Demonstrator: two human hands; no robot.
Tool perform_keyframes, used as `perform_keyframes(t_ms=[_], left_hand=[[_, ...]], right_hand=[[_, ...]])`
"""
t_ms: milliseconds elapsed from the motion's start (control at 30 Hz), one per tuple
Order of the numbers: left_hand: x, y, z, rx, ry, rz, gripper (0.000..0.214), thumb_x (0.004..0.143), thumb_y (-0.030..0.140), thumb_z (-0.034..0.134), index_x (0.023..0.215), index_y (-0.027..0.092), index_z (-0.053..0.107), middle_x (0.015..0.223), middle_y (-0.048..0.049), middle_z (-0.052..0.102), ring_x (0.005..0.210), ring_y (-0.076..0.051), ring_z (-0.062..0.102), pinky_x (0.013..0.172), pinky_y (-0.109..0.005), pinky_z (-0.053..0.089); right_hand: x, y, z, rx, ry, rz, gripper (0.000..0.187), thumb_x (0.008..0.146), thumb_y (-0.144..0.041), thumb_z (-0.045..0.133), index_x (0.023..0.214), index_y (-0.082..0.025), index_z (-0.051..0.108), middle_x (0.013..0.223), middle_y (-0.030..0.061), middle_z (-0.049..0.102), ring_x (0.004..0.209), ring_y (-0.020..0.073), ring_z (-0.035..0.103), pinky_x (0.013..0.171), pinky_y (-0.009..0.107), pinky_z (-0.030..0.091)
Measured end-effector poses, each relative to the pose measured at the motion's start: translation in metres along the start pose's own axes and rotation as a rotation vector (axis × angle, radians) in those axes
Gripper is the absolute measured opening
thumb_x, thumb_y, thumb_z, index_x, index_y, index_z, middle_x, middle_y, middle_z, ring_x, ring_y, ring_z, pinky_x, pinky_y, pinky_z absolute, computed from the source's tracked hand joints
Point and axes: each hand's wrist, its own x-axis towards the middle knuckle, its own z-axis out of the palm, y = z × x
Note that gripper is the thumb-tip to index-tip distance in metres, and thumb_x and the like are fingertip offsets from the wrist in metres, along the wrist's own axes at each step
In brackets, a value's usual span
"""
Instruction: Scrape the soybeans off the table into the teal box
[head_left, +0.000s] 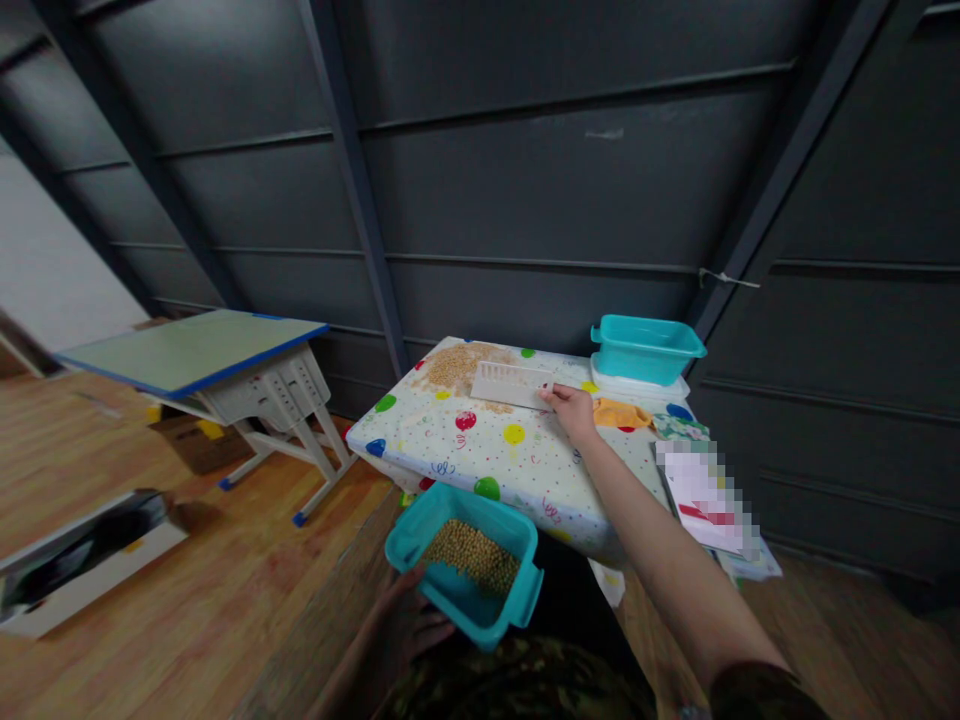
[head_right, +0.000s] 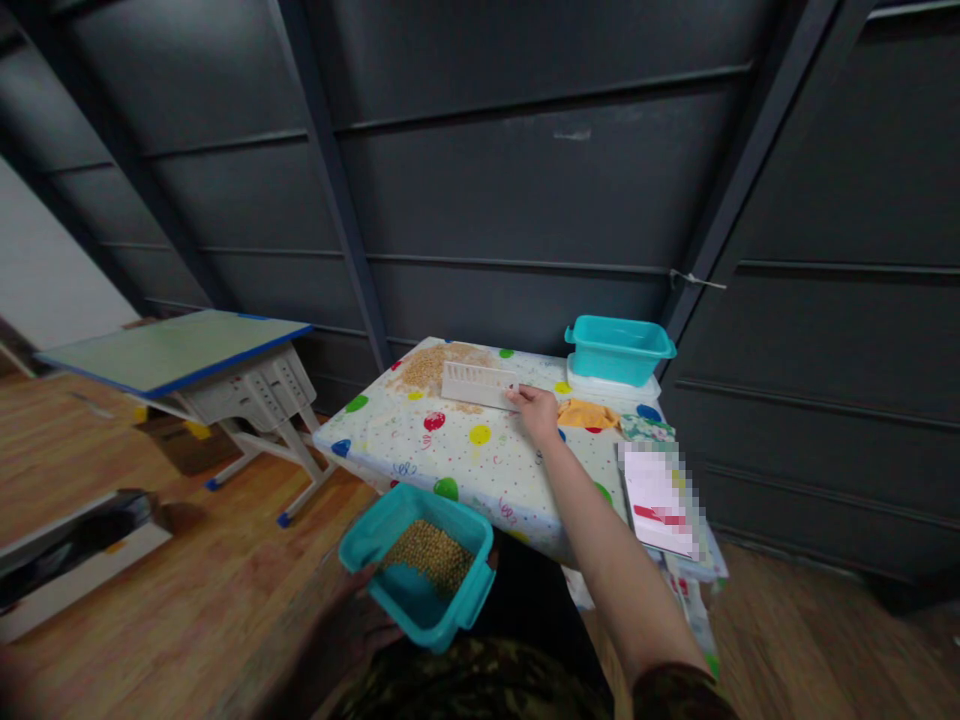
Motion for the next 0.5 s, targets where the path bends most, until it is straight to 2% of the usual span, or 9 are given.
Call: perform_keyframes(t_ms=[133, 300, 400, 500], left_hand=[[0.0002, -0.0022, 0.0005, 0.01, -0.003, 0.025, 0.087, 0.085, 0.047, 0.081, 0.164, 0.036, 0.046, 0.108, -0.0097, 0.084, 0.111, -0.04, 0.083, 0.108, -0.052, 0.062], [-0.0036, -0.0025, 0.0012, 0.027, -0.006, 0.043, 0.085, 0.089, 0.048, 0.08, 0.166, 0.034, 0.045, 0.088, -0.0059, 0.08, 0.094, -0.038, 0.084, 0.106, -0.054, 0.062], [-0.0057, -0.002, 0.0022, 0.043, -0.016, 0.051, 0.084, 0.092, 0.048, 0.076, 0.167, 0.031, 0.041, 0.082, -0.0049, 0.078, 0.088, -0.037, 0.084, 0.106, -0.053, 0.062], [-0.0061, -0.0016, 0.0026, 0.061, -0.021, 0.055, 0.086, 0.091, 0.047, 0.078, 0.167, 0.033, 0.039, 0.083, -0.0035, 0.078, 0.086, -0.036, 0.084, 0.105, -0.052, 0.063]], right_hand=[[0.0002, -0.0009, 0.0024, -0.019, 0.062, 0.018, 0.026, 0.075, -0.045, 0.083, 0.074, -0.019, 0.085, 0.073, 0.0022, 0.078, 0.077, 0.0251, 0.068, 0.077, 0.036, 0.051], [-0.0023, -0.0022, 0.0058, -0.046, 0.024, 0.018, 0.026, 0.073, -0.044, 0.083, 0.078, -0.019, 0.089, 0.075, 0.004, 0.082, 0.077, 0.0265, 0.07, 0.072, 0.035, 0.051], [-0.0035, -0.0018, 0.0067, -0.024, 0.015, -0.014, 0.025, 0.071, -0.044, 0.083, 0.077, -0.02, 0.089, 0.079, 0.0056, 0.084, 0.078, 0.0277, 0.072, 0.074, 0.036, 0.053], [-0.0036, -0.0003, 0.0072, -0.023, -0.01, -0.022, 0.027, 0.071, -0.047, 0.084, 0.078, -0.021, 0.089, 0.078, 0.0055, 0.085, 0.077, 0.0281, 0.073, 0.075, 0.037, 0.054]])
